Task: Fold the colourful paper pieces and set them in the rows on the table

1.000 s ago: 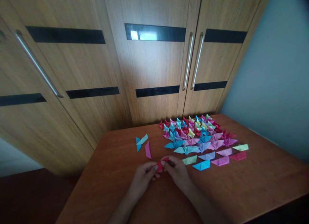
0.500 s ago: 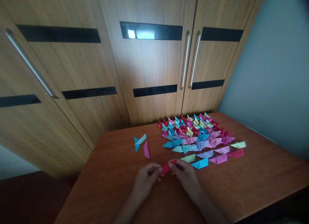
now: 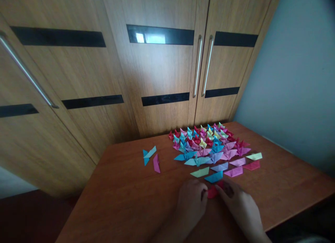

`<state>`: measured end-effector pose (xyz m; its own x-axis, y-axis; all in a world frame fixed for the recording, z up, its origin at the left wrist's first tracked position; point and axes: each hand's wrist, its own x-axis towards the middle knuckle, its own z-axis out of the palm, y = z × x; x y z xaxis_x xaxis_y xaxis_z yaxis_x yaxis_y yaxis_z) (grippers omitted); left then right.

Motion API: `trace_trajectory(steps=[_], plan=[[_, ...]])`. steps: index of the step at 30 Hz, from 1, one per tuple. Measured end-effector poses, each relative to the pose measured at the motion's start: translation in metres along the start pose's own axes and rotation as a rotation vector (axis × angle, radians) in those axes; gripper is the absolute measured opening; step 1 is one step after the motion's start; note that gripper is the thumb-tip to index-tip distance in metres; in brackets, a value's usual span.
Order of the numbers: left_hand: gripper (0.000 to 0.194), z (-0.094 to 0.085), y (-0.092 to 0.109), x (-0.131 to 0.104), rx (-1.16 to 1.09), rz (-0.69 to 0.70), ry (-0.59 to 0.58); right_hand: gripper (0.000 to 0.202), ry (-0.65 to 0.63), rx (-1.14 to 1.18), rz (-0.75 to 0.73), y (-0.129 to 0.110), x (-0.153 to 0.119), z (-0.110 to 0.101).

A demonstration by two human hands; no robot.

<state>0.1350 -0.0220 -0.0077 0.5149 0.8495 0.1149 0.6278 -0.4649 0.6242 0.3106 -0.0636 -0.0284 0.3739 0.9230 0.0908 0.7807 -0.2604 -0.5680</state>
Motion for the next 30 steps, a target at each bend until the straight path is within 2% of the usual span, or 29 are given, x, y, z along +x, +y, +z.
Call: trace_trajectory(steps=[3,7,22,27,30], plan=[[0.016,0.006,0.001,0.001,0.089,0.012,0.019,0.029,-0.014,-0.099,0.023,-0.003,-0.003,-0.004],[0.013,0.006,-0.002,0.001,0.154,0.010,0.029,0.030,-0.027,-0.105,0.020,-0.007,-0.005,-0.003],[0.011,-0.002,-0.006,0.000,0.163,-0.013,0.057,0.040,0.000,-0.070,0.010,-0.002,0.004,0.006],[0.014,-0.016,-0.011,0.000,0.145,-0.027,0.128,0.044,0.048,0.126,0.009,0.000,0.003,-0.001],[0.014,-0.036,-0.027,0.001,0.161,-0.059,0.190,0.040,0.076,0.238,-0.067,-0.017,0.003,-0.001]])
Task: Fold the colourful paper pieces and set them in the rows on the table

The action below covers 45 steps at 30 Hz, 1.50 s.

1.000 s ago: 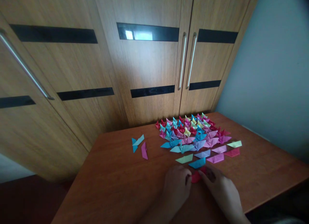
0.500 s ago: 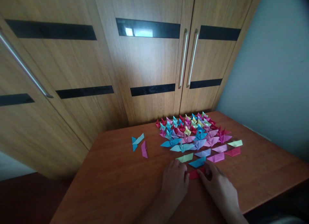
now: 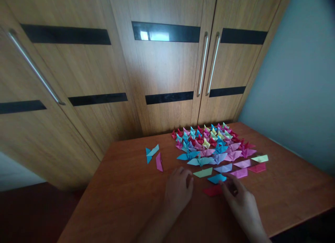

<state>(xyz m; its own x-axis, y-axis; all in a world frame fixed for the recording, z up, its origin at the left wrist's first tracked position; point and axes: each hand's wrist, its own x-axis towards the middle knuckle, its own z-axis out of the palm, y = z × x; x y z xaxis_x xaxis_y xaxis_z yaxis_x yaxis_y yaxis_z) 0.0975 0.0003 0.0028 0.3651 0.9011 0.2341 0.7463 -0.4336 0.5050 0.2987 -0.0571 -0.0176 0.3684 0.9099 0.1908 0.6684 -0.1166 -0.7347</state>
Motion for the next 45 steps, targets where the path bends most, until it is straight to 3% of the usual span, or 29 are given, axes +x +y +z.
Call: trace_trajectory(steps=[4,9,12,16,22,29,35,38,40,43,45], plan=[[0.016,-0.028,-0.043,0.006,0.114,-0.044,0.126,0.031,-0.150,0.086,-0.192,-0.046,0.004,0.025],[0.024,-0.062,-0.101,0.014,0.373,-0.109,0.227,0.025,-0.313,0.014,-0.387,-0.106,0.014,0.078],[0.031,-0.073,-0.127,0.021,0.450,-0.167,0.236,0.024,-0.327,-0.128,-0.390,-0.130,0.021,0.108],[0.033,-0.072,-0.142,0.028,0.451,-0.147,0.204,0.026,-0.287,-0.261,-0.363,-0.145,0.028,0.140],[0.025,-0.062,-0.144,0.029,0.436,-0.096,0.165,0.022,-0.256,-0.320,-0.378,-0.137,0.030,0.158],[0.025,-0.059,-0.135,0.018,0.405,-0.065,0.158,0.019,-0.244,-0.232,-0.384,-0.123,0.027,0.147],[0.027,-0.061,-0.121,0.002,0.325,-0.027,0.149,0.018,-0.248,-0.006,-0.389,-0.110,0.023,0.146],[0.038,-0.063,-0.113,-0.004,0.100,-0.034,0.200,0.017,-0.272,0.098,-0.341,-0.106,0.022,0.143],[0.041,-0.064,-0.109,-0.006,-0.173,-0.093,0.207,0.017,-0.288,0.179,-0.340,-0.106,0.021,0.137],[0.043,-0.066,-0.101,-0.010,-0.625,-0.211,0.131,0.018,-0.319,0.321,-0.366,-0.109,0.018,0.126],[0.037,-0.068,-0.097,-0.013,-0.770,-0.265,0.061,0.018,-0.346,0.405,-0.389,-0.111,0.016,0.119]])
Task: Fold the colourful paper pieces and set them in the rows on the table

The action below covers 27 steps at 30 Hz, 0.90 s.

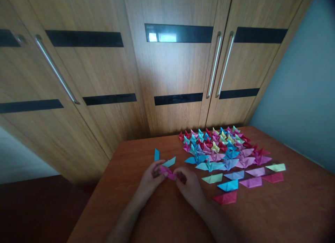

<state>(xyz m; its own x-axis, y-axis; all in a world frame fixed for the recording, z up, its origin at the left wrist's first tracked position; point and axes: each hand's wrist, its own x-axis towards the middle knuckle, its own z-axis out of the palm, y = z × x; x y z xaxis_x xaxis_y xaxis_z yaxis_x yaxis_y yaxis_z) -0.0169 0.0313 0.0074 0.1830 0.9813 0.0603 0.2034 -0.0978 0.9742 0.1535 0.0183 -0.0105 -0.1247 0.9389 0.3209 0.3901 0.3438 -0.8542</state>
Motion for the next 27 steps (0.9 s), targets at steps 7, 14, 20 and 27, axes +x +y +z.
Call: trace_trajectory(steps=[7,14,20,27], plan=[[0.023,0.005,0.009,-0.005,-0.050,-0.106,-0.031,0.016,0.112,0.283,0.093,0.005,0.002,-0.005],[0.017,0.014,0.008,-0.005,-0.076,-0.100,-0.008,0.019,0.050,0.550,0.178,0.008,0.003,0.001],[0.026,0.026,0.004,-0.005,-0.062,-0.175,0.001,0.023,0.000,0.456,0.174,0.009,0.000,0.001],[0.028,0.023,-0.004,-0.004,-0.109,-0.135,-0.103,0.033,-0.001,0.488,0.223,0.008,-0.001,-0.004]])
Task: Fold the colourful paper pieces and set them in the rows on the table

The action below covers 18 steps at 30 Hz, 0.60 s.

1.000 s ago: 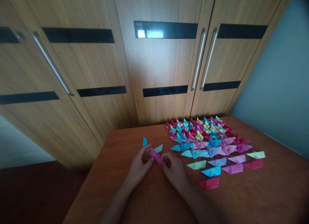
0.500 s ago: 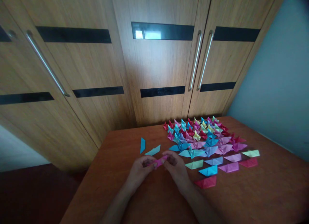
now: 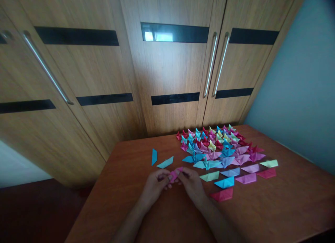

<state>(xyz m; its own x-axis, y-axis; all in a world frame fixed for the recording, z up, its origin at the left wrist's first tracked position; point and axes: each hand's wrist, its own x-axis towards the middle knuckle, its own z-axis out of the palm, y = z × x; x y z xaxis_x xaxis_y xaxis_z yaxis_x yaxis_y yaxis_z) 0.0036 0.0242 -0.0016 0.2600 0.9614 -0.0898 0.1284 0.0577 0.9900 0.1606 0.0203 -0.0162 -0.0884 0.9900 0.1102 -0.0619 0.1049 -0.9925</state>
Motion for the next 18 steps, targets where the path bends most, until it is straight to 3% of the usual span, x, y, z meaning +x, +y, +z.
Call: trace_trajectory(steps=[4,9,14,18], plan=[[0.027,0.010,0.006,-0.003,-0.014,0.038,-0.013,0.035,0.022,0.002,-0.015,-0.005,-0.011,-0.011],[0.025,0.053,0.016,-0.006,0.027,0.035,-0.085,0.032,0.232,-0.031,0.008,-0.009,-0.039,-0.046],[0.020,0.098,0.024,-0.004,0.131,0.145,-0.191,0.039,0.465,-0.146,0.058,-0.017,-0.071,-0.119],[0.019,0.105,0.026,-0.001,0.200,0.214,-0.211,0.052,0.649,-0.470,0.209,-0.013,-0.091,-0.184]])
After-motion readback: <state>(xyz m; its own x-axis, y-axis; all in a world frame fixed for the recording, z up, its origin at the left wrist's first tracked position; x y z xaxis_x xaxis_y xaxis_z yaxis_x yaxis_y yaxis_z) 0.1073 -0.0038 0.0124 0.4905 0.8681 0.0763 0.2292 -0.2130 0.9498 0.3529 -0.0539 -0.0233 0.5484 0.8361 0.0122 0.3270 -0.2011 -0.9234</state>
